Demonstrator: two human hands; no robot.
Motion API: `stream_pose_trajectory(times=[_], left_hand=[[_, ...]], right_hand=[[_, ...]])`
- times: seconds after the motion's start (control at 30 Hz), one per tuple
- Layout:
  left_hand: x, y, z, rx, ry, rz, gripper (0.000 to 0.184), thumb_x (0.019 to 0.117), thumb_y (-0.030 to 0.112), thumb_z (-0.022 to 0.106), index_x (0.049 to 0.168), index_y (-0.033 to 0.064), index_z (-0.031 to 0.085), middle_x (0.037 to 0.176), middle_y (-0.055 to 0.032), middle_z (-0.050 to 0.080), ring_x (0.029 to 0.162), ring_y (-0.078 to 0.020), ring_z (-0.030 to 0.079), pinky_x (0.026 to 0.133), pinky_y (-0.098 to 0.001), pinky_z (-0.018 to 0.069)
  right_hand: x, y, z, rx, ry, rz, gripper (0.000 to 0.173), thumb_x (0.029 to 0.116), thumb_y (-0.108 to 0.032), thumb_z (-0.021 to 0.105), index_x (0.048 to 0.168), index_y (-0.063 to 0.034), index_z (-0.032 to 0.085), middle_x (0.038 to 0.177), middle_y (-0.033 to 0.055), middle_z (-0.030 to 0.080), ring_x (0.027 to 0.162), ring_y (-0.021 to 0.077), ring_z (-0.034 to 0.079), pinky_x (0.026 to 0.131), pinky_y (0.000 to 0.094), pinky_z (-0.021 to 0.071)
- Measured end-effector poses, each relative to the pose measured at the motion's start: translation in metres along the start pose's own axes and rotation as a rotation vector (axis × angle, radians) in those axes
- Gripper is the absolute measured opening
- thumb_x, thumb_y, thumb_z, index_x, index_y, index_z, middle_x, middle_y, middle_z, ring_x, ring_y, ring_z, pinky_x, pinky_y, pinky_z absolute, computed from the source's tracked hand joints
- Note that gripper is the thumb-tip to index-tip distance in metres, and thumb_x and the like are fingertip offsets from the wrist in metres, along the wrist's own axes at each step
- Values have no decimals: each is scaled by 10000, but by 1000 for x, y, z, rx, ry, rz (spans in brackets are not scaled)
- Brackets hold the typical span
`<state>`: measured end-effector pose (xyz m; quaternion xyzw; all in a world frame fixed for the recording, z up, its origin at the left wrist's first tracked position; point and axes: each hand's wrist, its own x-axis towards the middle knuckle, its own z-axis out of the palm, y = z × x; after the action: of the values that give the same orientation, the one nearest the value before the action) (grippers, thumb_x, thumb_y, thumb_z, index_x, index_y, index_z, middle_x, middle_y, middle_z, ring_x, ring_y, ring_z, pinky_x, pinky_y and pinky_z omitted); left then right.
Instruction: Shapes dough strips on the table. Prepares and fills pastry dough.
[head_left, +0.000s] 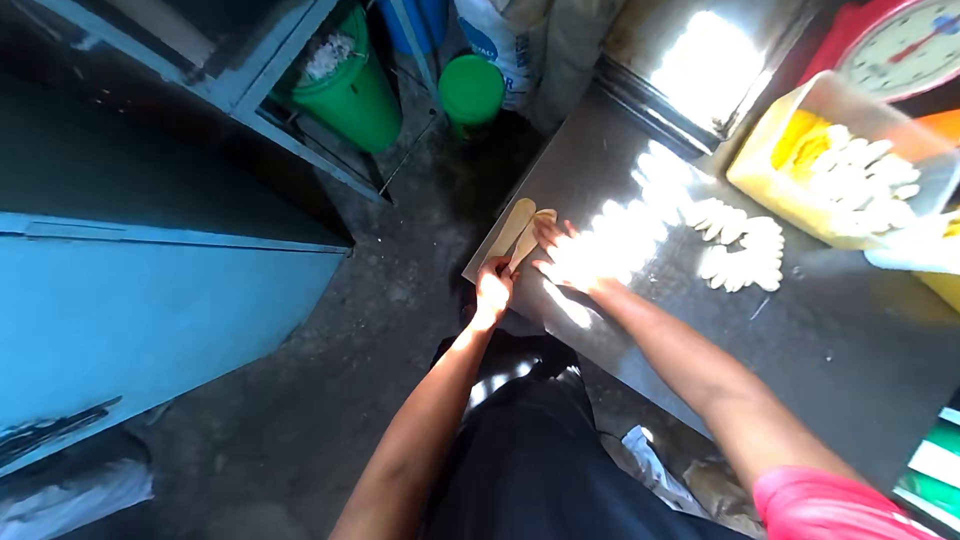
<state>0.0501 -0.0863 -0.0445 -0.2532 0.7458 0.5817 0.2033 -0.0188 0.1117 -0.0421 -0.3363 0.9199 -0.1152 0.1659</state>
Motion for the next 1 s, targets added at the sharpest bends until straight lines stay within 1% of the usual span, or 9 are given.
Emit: stream_pose_trajectory(times=[0.13, 0.27, 0.37, 0.43, 0.5, 0.63, 0.73, 0.83, 1.0], left_hand=[[-15, -22, -3, 280, 171, 162, 345, 969, 200, 650, 1278, 46, 639, 1145, -153, 710, 1054, -255, 699, 963, -474, 578], [-53, -32, -9, 522, 228, 206, 401, 976, 245, 633, 1321, 40, 627, 1280, -183, 655, 1141, -276, 669, 994, -464, 567], [-58, -7, 12, 627, 257, 347, 378, 959, 249, 598, 1288, 71, 653, 1236, -170, 669, 1055, -297, 685, 871, -514, 578], [-43, 43, 45, 599, 181, 458, 291, 993, 207, 593, 1222, 61, 696, 1137, -138, 701, 964, -248, 697, 856, -465, 586], [-15, 92, 94, 590, 71, 492, 266, 1032, 224, 581, 1165, 47, 729, 1044, -130, 734, 942, -240, 709, 892, -467, 576], [42, 161, 218, 483, -207, 361, 381, 1086, 290, 506, 1266, -19, 638, 1101, -224, 697, 976, -344, 687, 903, -548, 551], [84, 184, 321, 423, -326, 299, 414, 1099, 308, 466, 1260, -26, 650, 1077, -250, 706, 970, -373, 699, 896, -576, 554], [109, 195, 398, 469, -383, 246, 400, 1092, 278, 475, 1237, -47, 658, 1136, -260, 699, 1075, -381, 684, 982, -577, 521], [100, 208, 388, 424, -257, 253, 345, 1039, 283, 601, 1226, 7, 687, 1138, -188, 724, 1075, -309, 700, 990, -525, 541]], right_hand=[[-20, -72, 42, 141, 80, 61, 939, 863, -504, 690, 1594, -29, 342, 1695, 165, 245, 1592, 313, 149, 1285, 571, 144], [-46, -118, 76, 225, 44, 115, 828, 934, -356, 648, 1630, -91, 286, 1718, 70, 223, 1596, 226, 151, 1309, 495, 123], [-66, -104, 63, 456, 58, 109, 676, 950, -425, 647, 1513, -82, 495, 1619, 85, 432, 1538, 231, 324, 1299, 466, 166], [-95, -64, 18, 437, 114, 197, 471, 995, -399, 569, 1302, -51, 653, 1388, 131, 634, 1348, 289, 554, 1150, 522, 414], [-141, 9, -20, 328, 484, 390, 365, 1009, -370, 577, 1203, -104, 734, 1221, 67, 732, 1167, 212, 683, 1015, 422, 558], [-288, 213, -103, 160, 819, 789, 502, 1016, -145, 601, 1495, -27, 505, 1466, 199, 570, 1311, 340, 594, 1103, 515, 482], [-386, 352, -143, 66, 610, 1110, 517, 1078, -168, 492, 1562, -13, 394, 1543, 259, 469, 1408, 427, 489, 1170, 571, 396], [-438, 438, -153, 43, 373, 1046, 466, 1074, -115, 500, 1518, 19, 450, 1515, 271, 499, 1403, 464, 479, 1180, 620, 345], [-440, 481, -170, 214, 249, 1129, 291, 1066, -210, 539, 1253, -75, 716, 1149, 331, 683, 1114, 584, 615, 915, 804, 420]])
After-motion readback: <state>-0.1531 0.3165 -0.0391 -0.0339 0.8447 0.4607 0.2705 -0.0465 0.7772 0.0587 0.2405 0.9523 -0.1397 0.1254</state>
